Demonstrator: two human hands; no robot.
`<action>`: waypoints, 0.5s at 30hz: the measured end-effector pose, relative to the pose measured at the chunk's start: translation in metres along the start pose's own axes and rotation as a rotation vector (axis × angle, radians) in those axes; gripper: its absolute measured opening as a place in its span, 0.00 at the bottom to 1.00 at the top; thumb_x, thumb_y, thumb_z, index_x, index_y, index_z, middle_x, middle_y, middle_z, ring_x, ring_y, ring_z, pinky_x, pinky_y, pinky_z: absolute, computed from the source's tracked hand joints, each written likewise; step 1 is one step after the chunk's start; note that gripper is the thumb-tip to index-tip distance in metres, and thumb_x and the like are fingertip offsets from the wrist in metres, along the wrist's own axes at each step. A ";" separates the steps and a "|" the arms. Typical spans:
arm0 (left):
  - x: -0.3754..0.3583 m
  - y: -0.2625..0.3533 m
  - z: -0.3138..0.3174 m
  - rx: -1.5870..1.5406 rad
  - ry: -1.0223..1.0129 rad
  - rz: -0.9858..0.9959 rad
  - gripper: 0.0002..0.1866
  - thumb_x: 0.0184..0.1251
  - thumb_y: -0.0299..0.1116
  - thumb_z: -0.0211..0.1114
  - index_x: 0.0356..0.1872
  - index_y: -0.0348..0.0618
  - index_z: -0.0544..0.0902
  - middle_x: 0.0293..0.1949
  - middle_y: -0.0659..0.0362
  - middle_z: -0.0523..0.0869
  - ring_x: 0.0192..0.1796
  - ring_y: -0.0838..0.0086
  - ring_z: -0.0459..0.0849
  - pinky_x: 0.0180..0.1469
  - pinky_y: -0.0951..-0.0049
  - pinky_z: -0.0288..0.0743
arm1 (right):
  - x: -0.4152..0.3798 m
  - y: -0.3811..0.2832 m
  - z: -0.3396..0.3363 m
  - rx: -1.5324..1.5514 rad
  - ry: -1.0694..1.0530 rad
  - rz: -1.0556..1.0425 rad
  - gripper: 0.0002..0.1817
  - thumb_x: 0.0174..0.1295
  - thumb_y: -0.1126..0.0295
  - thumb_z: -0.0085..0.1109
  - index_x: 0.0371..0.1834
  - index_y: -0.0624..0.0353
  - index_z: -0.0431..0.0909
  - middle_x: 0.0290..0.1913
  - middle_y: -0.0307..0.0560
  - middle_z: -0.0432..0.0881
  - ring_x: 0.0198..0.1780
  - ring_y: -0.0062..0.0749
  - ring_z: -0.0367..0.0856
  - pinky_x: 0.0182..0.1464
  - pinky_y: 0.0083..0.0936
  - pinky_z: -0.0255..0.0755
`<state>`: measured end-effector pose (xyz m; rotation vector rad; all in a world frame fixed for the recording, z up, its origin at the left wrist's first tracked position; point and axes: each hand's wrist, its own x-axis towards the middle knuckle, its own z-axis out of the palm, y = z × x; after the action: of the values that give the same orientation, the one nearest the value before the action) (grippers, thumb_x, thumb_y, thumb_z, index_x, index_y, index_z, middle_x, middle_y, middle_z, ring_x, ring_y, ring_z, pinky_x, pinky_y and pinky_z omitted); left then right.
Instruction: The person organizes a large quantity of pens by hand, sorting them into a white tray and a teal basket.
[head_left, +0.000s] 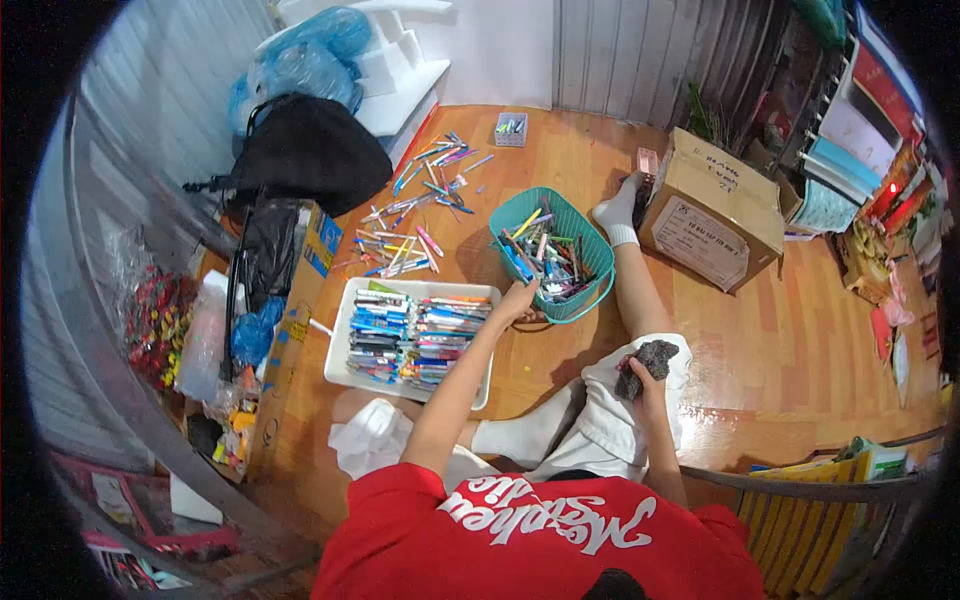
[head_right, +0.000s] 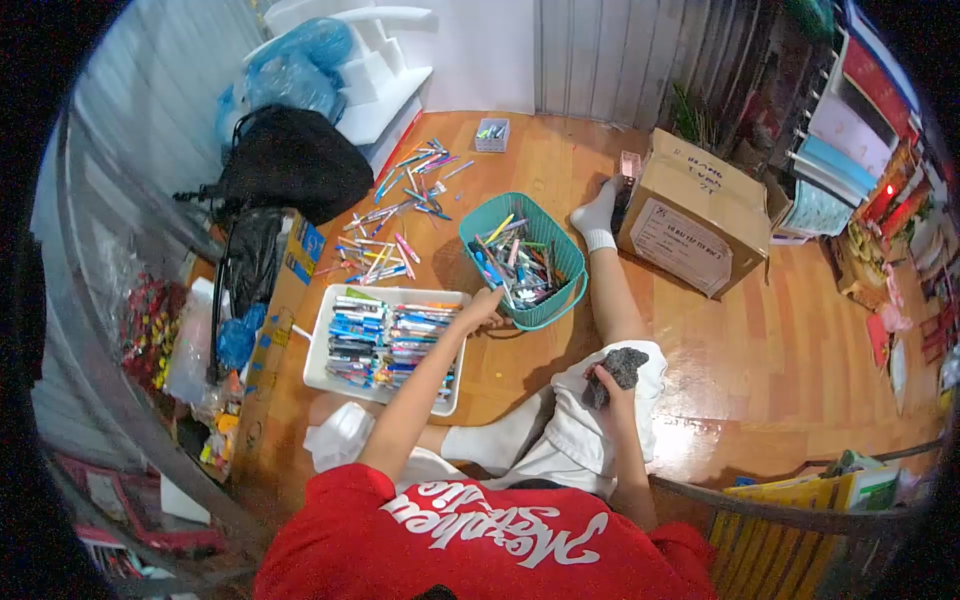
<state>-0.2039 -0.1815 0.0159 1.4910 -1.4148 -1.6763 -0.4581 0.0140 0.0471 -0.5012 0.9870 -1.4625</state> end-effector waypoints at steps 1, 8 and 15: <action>-0.020 0.015 0.001 0.059 -0.027 0.020 0.29 0.71 0.50 0.44 0.38 0.27 0.77 0.17 0.51 0.82 0.15 0.70 0.78 0.15 0.72 0.69 | -0.003 -0.004 0.002 -0.047 -0.012 -0.020 0.06 0.60 0.72 0.60 0.35 0.63 0.76 0.33 0.44 0.80 0.37 0.29 0.78 0.42 0.23 0.70; -0.092 -0.040 0.006 0.125 -0.151 0.061 0.21 0.70 0.42 0.50 0.34 0.28 0.76 0.19 0.51 0.82 0.15 0.71 0.79 0.17 0.72 0.72 | -0.011 -0.011 -0.013 -0.356 0.130 -0.224 0.06 0.61 0.72 0.60 0.35 0.64 0.77 0.31 0.42 0.79 0.31 0.23 0.77 0.38 0.20 0.70; -0.147 -0.034 0.033 0.135 0.134 0.090 0.29 0.69 0.52 0.52 0.51 0.30 0.72 0.29 0.46 0.83 0.25 0.65 0.83 0.31 0.67 0.77 | 0.007 -0.012 0.020 -0.907 0.047 -0.151 0.16 0.54 0.74 0.64 0.44 0.69 0.75 0.35 0.47 0.80 0.35 0.29 0.79 0.43 0.24 0.72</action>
<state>-0.1826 -0.0310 0.0430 1.5566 -1.5236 -1.4246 -0.4506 0.0010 0.0657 -1.2111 1.6684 -1.0885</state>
